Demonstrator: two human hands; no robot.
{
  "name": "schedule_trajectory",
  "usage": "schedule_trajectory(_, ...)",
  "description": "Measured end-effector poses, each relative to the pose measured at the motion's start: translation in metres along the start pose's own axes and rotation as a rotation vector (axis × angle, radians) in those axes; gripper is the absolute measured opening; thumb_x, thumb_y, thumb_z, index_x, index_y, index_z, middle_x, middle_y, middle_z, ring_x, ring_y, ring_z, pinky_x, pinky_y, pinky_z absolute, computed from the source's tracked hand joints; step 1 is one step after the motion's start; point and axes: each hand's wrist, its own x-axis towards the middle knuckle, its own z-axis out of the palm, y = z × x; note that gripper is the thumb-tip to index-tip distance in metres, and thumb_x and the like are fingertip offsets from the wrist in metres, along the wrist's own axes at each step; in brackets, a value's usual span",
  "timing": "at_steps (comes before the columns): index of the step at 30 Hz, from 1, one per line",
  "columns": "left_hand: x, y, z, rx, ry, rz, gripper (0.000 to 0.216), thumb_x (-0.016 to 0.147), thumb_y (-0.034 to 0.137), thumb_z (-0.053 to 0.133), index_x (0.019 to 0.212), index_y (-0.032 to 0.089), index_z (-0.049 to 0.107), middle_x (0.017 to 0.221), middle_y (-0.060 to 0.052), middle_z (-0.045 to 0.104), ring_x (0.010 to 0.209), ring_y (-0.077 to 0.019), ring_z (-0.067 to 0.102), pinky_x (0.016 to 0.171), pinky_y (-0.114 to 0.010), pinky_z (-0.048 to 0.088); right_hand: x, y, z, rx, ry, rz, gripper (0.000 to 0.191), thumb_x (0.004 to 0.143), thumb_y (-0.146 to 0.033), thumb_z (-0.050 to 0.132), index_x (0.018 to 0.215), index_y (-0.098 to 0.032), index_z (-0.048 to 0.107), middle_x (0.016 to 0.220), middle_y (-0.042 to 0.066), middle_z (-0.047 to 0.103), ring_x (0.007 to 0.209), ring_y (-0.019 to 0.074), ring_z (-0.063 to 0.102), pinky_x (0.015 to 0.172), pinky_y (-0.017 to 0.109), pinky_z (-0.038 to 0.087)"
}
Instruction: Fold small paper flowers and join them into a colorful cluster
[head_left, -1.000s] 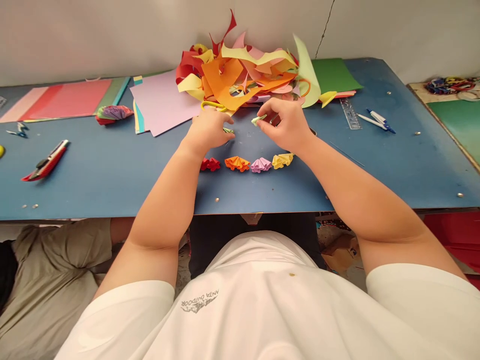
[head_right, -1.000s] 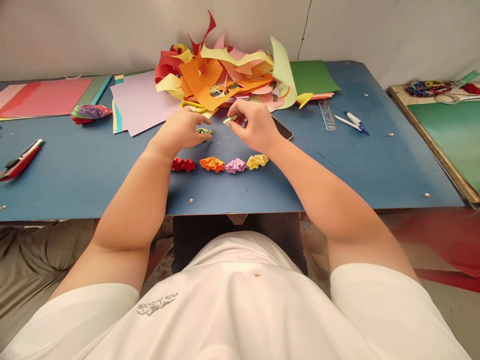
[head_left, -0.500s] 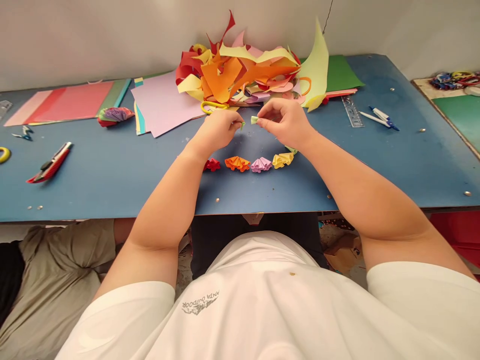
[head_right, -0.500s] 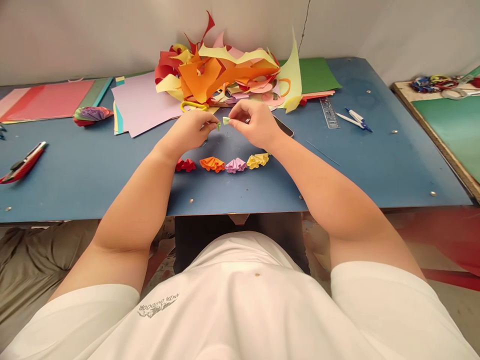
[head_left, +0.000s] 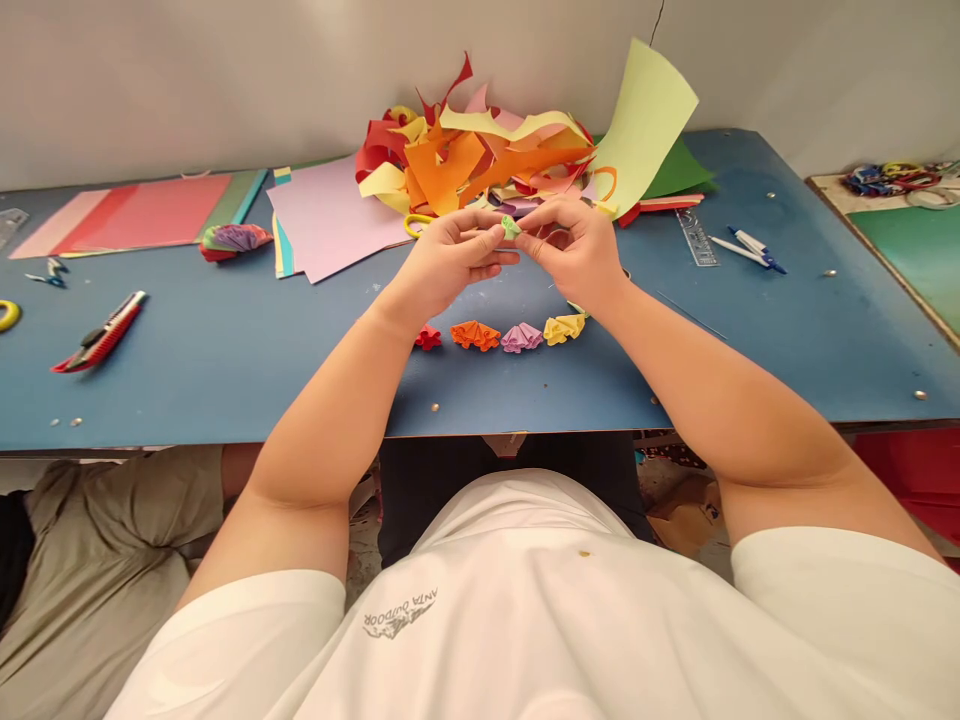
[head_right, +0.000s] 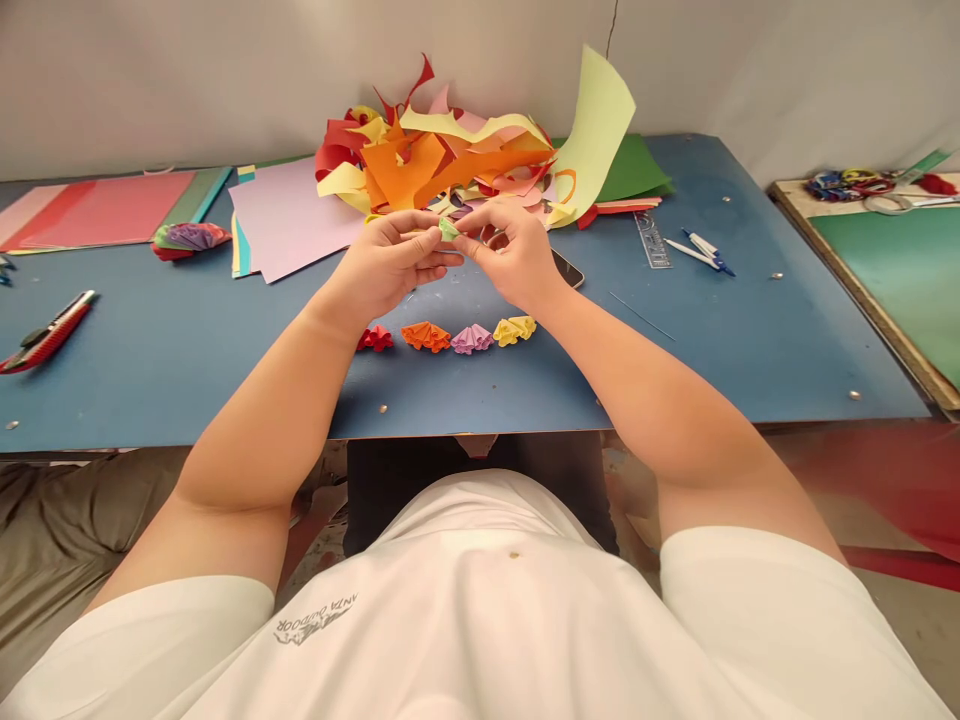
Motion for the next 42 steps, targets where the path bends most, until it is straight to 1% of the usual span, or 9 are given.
schedule_trajectory(10, 0.003, -0.004, -0.01, 0.07, -0.017, 0.055, 0.023, 0.106, 0.041, 0.108, 0.116, 0.027, 0.094, 0.116, -0.005, 0.096, 0.104, -0.0156, 0.091, 0.099, -0.029, 0.074, -0.005, -0.002, -0.002, -0.206, -0.054, -0.13, 0.03, 0.118, -0.063, 0.085, 0.123, -0.033, 0.088, 0.122, 0.009, 0.094, 0.118, 0.0363, 0.088, 0.1, 0.056, 0.074)
schedule_trajectory(19, 0.0, -0.002, -0.01, 0.04, -0.075, 0.039, 0.035, 0.1, 0.046, 0.113, 0.118, 0.025, 0.092, 0.115, -0.006, 0.096, 0.124, -0.0239, 0.097, 0.109, -0.036, 0.078, -0.003, -0.01, -0.006, -0.199, -0.074, -0.092, 0.015, 0.113, -0.047, 0.089, 0.111, -0.034, 0.083, 0.122, 0.009, 0.09, 0.121, 0.0365, 0.085, 0.099, 0.056, 0.076)
schedule_trajectory(24, -0.002, -0.003, -0.006, 0.109, -0.08, 0.156, 0.029, 0.095, 0.04, 0.115, 0.115, 0.028, 0.097, 0.129, -0.006, 0.099, 0.126, -0.0262, 0.093, 0.113, -0.041, 0.078, 0.002, -0.014, -0.011, -0.148, -0.103, -0.018, 0.034, 0.107, -0.061, 0.1, 0.107, -0.033, 0.08, 0.115, 0.008, 0.09, 0.108, 0.0345, 0.086, 0.102, 0.061, 0.078)
schedule_trajectory(28, -0.006, -0.002, 0.003, 0.119, -0.051, 0.184, 0.016, 0.107, 0.037, 0.105, 0.119, 0.028, 0.098, 0.128, -0.005, 0.098, 0.126, -0.0274, 0.094, 0.115, -0.045, 0.078, 0.015, -0.014, -0.025, -0.031, -0.218, 0.045, 0.067, 0.082, -0.087, 0.115, 0.092, -0.035, 0.075, 0.095, 0.006, 0.088, 0.09, 0.0291, 0.078, 0.092, 0.058, 0.077)
schedule_trajectory(31, -0.01, 0.0, 0.012, 0.12, 0.012, 0.199, 0.017, 0.111, 0.031, 0.102, 0.127, 0.03, 0.097, 0.12, -0.004, 0.097, 0.122, -0.0266, 0.095, 0.114, -0.045, 0.078, 0.023, -0.02, -0.034, 0.056, -0.255, 0.078, 0.078, 0.079, -0.103, 0.11, 0.097, -0.035, 0.076, 0.105, 0.006, 0.09, 0.1, 0.0283, 0.081, 0.1, 0.057, 0.077)
schedule_trajectory(34, -0.015, 0.005, 0.019, 0.161, 0.071, 0.223, 0.016, 0.113, 0.026, 0.099, 0.127, 0.03, 0.095, 0.113, -0.003, 0.095, 0.12, -0.0256, 0.096, 0.113, -0.044, 0.078, 0.027, -0.033, -0.04, 0.206, -0.265, 0.043, 0.095, 0.057, -0.118, 0.106, 0.084, -0.035, 0.07, 0.084, 0.003, 0.08, 0.082, 0.026, 0.078, 0.082, 0.056, 0.074)
schedule_trajectory(36, -0.02, 0.009, 0.023, 0.206, 0.104, 0.23, 0.016, 0.114, 0.024, 0.098, 0.127, 0.031, 0.093, 0.112, -0.002, 0.094, 0.126, -0.0263, 0.097, 0.114, -0.043, 0.079, 0.028, -0.045, -0.043, 0.225, -0.283, 0.059, 0.089, 0.063, -0.113, 0.109, 0.087, -0.034, 0.075, 0.09, 0.004, 0.083, 0.086, 0.0267, 0.079, 0.09, 0.059, 0.075)
schedule_trajectory(40, -0.027, 0.019, 0.026, 0.298, 0.156, 0.206, 0.018, 0.113, 0.022, 0.096, 0.127, 0.031, 0.091, 0.124, -0.002, 0.095, 0.14, -0.0297, 0.096, 0.115, -0.045, 0.081, 0.026, -0.068, -0.048, 0.208, -0.251, 0.036, 0.089, 0.057, -0.112, 0.112, 0.082, -0.034, 0.077, 0.086, 0.005, 0.081, 0.084, 0.027, 0.077, 0.083, 0.057, 0.071)
schedule_trajectory(42, -0.028, 0.021, 0.027, 0.311, 0.166, 0.197, 0.019, 0.111, 0.02, 0.096, 0.126, 0.031, 0.092, 0.127, -0.002, 0.095, 0.14, -0.0311, 0.096, 0.114, -0.048, 0.083, 0.026, -0.074, -0.049, 0.192, -0.253, 0.04, 0.086, 0.063, -0.112, 0.11, 0.083, -0.034, 0.078, 0.089, 0.006, 0.081, 0.085, 0.0265, 0.077, 0.087, 0.057, 0.071)
